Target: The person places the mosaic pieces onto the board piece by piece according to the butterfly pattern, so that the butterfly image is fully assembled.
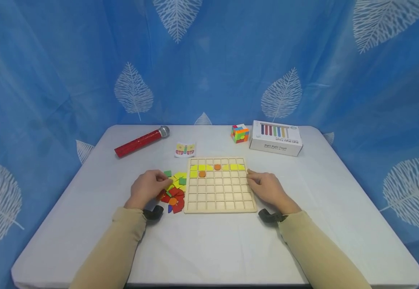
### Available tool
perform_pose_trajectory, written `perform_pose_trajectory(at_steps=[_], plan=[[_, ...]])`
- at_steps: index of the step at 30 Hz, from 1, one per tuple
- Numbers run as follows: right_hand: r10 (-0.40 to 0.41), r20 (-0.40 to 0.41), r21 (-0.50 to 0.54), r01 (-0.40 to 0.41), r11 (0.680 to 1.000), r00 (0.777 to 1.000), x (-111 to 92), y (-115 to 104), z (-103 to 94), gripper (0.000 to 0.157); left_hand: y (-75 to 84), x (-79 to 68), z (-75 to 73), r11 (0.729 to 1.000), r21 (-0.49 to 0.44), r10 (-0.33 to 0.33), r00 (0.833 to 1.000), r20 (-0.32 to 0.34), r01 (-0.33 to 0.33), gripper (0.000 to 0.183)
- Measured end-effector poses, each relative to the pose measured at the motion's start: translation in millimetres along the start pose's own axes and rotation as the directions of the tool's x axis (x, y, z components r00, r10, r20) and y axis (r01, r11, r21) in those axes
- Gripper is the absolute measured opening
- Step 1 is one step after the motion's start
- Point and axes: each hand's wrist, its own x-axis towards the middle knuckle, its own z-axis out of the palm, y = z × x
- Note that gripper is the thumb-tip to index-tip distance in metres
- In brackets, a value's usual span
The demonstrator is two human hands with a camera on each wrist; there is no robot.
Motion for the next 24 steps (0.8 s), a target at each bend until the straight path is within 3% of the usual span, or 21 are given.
perform_pose_trajectory(at_steps=[6, 18, 24], plan=[[-0.008, -0.007, -0.010, 0.008, 1.000, 1.000, 0.6, 1.1, 0.7, 0.036, 2.7, 2.8, 5.6, 1.000, 0.028, 0.004, 1.000, -0.008, -0.004, 0.041], [0.004, -0.004, 0.001, -0.004, 1.000, 1.000, -0.2, 0.9, 0.3, 0.035, 6.7, 3.9, 7.8, 0.997, -0.056, -0.047, 0.999, 0.007, 0.048, 0.041], [0.002, -0.012, -0.001, -0.002, 1.000, 1.000, 0.3, 0.7, 1.6, 0.035, 6.0, 1.2, 1.1, 0.993, -0.119, -0.032, 0.998, -0.058, 0.025, 0.038]])
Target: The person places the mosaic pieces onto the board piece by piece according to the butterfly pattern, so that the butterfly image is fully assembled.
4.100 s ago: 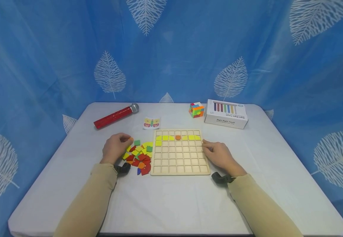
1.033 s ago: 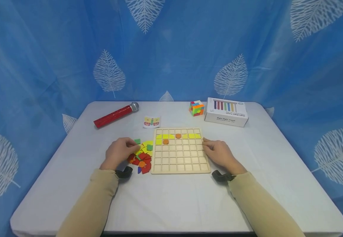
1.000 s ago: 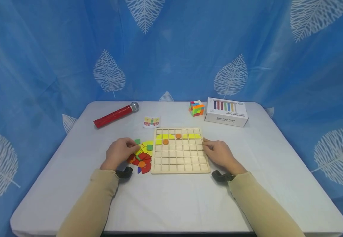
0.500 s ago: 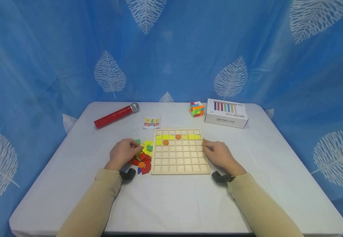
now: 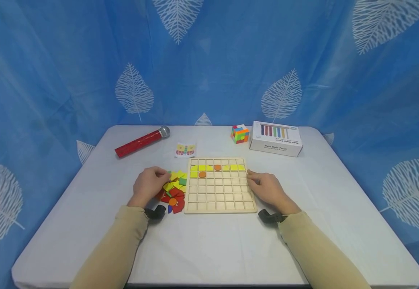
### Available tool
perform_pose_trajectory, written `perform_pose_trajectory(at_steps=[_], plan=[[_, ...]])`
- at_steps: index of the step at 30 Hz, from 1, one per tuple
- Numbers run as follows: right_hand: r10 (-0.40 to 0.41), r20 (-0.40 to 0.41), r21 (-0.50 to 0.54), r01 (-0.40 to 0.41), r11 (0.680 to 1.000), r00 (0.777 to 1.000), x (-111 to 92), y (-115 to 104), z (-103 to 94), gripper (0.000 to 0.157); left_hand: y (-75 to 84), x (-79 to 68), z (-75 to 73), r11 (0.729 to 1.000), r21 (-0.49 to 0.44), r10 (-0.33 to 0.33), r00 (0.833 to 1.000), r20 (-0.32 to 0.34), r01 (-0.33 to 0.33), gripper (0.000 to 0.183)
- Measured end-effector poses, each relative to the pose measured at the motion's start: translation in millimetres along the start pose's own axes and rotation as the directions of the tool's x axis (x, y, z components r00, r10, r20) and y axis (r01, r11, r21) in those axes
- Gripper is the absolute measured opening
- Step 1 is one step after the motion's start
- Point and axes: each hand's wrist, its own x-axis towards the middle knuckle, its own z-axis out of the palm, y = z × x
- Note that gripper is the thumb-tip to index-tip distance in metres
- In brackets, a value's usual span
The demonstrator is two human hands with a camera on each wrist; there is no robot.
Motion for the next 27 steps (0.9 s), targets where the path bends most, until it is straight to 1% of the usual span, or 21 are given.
perform_pose_trajectory(at_steps=[3, 5, 8, 12, 15, 18, 21, 24, 27], plan=[[-0.001, -0.004, 0.003, 0.001, 1.000, 1.000, -1, 1, -0.3, 0.035, 4.5, -0.9, -1.1, 1.000, -0.011, 0.026, 0.999, -0.022, -0.026, 0.037], [0.004, -0.010, 0.005, -0.004, 1.000, 1.000, -1, 1, -0.5, 0.034, 10.1, -1.8, 0.3, 0.999, -0.022, 0.048, 0.999, -0.018, -0.048, 0.036], [0.006, -0.010, 0.002, -0.006, 1.000, 1.000, -2, 1, -1.0, 0.034, 22.5, -2.0, 6.1, 0.995, -0.022, 0.100, 0.995, -0.002, -0.100, 0.032], [0.019, -0.006, -0.008, -0.019, 1.000, 1.000, -3, 3, -2.1, 0.035, 43.1, 1.1, 18.5, 0.981, -0.003, 0.195, 0.981, 0.013, -0.195, 0.023], [0.020, -0.010, -0.005, -0.020, 1.000, 1.000, -3, 4, -3.6, 0.035, 59.7, 4.7, 28.7, 0.969, 0.010, 0.245, 0.969, 0.023, -0.245, 0.018], [0.004, -0.012, 0.008, -0.003, 1.000, 1.000, -3, 4, -4.2, 0.034, 75.7, 7.9, 38.6, 0.963, 0.022, 0.267, 0.963, 0.041, -0.268, 0.015], [-0.010, -0.014, 0.020, 0.010, 1.000, 1.000, -2, 5, -3.5, 0.033, 88.5, 12.1, 47.8, 0.956, 0.044, 0.286, 0.956, 0.060, -0.289, 0.012], [-0.012, -0.013, 0.023, 0.013, 1.000, 1.000, -1, 4, -1.7, 0.033, 95.2, 16.8, 55.9, 0.947, 0.074, 0.308, 0.949, 0.070, -0.313, 0.007], [-0.016, -0.009, 0.030, 0.016, 0.999, 1.000, 0, 4, -0.4, 0.033, 97.0, 20.3, 62.2, 0.941, 0.114, 0.310, 0.947, 0.080, -0.318, 0.005]])
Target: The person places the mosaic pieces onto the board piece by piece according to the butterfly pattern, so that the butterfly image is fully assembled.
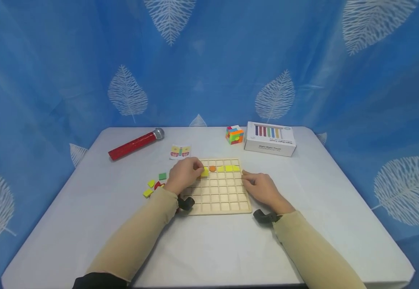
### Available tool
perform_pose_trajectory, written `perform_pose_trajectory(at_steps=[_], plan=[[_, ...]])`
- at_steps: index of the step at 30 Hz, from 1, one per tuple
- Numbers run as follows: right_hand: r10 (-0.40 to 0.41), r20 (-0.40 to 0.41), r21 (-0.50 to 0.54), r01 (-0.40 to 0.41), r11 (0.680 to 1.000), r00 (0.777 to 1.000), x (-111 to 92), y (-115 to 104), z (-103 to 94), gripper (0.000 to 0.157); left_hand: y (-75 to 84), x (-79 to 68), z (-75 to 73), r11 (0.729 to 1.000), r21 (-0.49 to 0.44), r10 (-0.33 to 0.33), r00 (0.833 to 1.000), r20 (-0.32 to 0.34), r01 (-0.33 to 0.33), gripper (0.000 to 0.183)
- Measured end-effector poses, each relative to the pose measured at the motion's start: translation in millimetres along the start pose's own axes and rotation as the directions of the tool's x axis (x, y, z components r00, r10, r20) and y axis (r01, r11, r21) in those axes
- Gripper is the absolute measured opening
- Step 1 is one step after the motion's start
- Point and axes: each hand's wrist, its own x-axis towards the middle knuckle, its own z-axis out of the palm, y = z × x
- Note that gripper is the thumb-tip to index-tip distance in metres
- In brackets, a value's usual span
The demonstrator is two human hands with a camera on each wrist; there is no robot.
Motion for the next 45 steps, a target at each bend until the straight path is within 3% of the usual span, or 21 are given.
perform_pose_trajectory(at_steps=[5, 15, 21, 26, 31, 37, 40, 45], plan=[[0.001, 0.006, -0.003, -0.001, 1.000, 1.000, 1, -1, 1.8, 0.032, -3.5, 2.9, 6.8, 0.997, 0.077, 0.007, 1.000, 0.004, -0.008, 0.004], [0.013, 0.005, -0.004, -0.013, 1.000, 1.000, 1, -1, 1.7, 0.033, -1.6, 5.2, 10.3, 0.989, 0.144, 0.023, 0.999, 0.026, -0.027, 0.004], [0.019, 0.008, 0.000, -0.019, 1.000, 1.000, 0, -1, 4.0, 0.034, -9.1, 0.2, 4.0, 0.992, 0.123, 0.005, 1.000, 0.026, -0.008, 0.006], [0.025, 0.006, -0.011, -0.025, 1.000, 1.000, 0, -1, 3.0, 0.034, -34.6, -9.5, -28.2, 0.997, 0.004, -0.071, 0.997, -0.035, 0.071, 0.017], [0.015, 0.003, -0.028, -0.015, 0.999, 1.000, 2, -2, -0.3, 0.034, -75.6, -21.4, -53.4, 0.976, -0.105, -0.203, 0.975, -0.092, 0.193, 0.027], [0.005, -0.007, -0.032, -0.005, 0.999, 1.000, 1, -3, -4.3, 0.034, -104.6, -29.6, -52.6, 0.945, -0.161, -0.292, 0.956, -0.015, 0.286, 0.040], [0.005, 0.005, -0.024, -0.005, 1.000, 1.000, 1, -3, -3.0, 0.034, -110.6, -31.4, -48.9, 0.950, -0.118, -0.291, 0.957, 0.004, 0.289, 0.044], [0.013, -0.001, -0.025, -0.013, 1.000, 1.000, 0, -1, 0.9, 0.034, -114.2, -32.2, -46.8, 0.961, -0.027, -0.275, 0.961, -0.020, 0.274, 0.044]])
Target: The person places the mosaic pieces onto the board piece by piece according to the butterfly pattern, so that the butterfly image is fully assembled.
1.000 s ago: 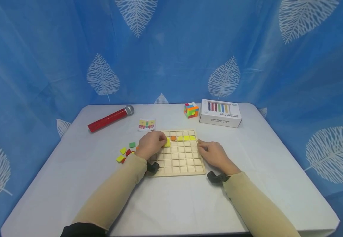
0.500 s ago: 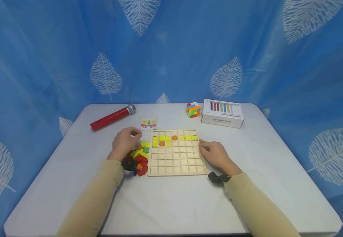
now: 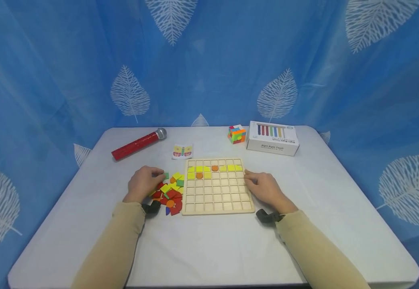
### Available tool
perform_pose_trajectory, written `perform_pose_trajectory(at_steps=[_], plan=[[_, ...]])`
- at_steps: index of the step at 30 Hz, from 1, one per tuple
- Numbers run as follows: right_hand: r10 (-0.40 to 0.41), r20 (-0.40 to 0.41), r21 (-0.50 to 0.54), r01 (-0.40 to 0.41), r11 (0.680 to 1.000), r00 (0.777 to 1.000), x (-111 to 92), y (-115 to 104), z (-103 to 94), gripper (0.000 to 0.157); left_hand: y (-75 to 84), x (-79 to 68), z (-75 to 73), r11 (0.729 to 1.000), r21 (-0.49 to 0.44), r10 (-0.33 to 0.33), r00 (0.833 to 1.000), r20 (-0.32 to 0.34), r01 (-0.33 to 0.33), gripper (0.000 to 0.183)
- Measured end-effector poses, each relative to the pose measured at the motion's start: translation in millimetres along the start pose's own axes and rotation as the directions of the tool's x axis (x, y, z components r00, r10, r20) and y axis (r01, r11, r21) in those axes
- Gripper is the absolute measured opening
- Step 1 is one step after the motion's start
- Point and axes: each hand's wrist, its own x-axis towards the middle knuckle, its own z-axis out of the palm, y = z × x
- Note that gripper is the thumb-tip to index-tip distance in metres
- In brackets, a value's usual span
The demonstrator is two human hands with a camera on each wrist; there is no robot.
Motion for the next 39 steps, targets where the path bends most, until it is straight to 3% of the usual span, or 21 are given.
perform_pose_trajectory(at_steps=[7, 20, 24, 27, 31, 39], plan=[[0.006, 0.002, 0.002, -0.006, 1.000, 1.000, -1, -2, -0.2, 0.033, -0.8, -3.7, -0.8, 0.999, -0.033, 0.025, 0.999, -0.026, -0.026, 0.036], [0.014, 0.016, 0.001, -0.014, 1.000, 1.000, -1, -2, 0.6, 0.035, 3.6, -6.3, -0.9, 0.993, -0.111, -0.029, 0.999, -0.038, 0.025, 0.029], [0.002, 0.005, 0.009, -0.002, 1.000, 1.000, 0, -1, 1.3, 0.034, 10.6, -7.2, 0.2, 0.989, -0.147, 0.002, 0.998, -0.062, -0.011, 0.028], [-0.010, 0.000, 0.015, 0.010, 1.000, 1.000, 0, -1, 2.4, 0.034, 24.8, -9.8, 3.1, 0.984, -0.161, 0.066, 0.994, -0.089, -0.080, 0.026], [-0.007, -0.004, 0.004, 0.007, 1.000, 1.000, 0, 0, 3.7, 0.034, 53.3, -14.1, 12.7, 0.976, -0.134, 0.161, 0.984, -0.076, -0.170, 0.022], [-0.027, -0.014, 0.013, 0.027, 1.000, 1.000, 1, 3, 3.2, 0.033, 108.7, -16.0, 45.8, 0.966, -0.064, 0.252, 0.968, -0.008, -0.252, 0.013]])
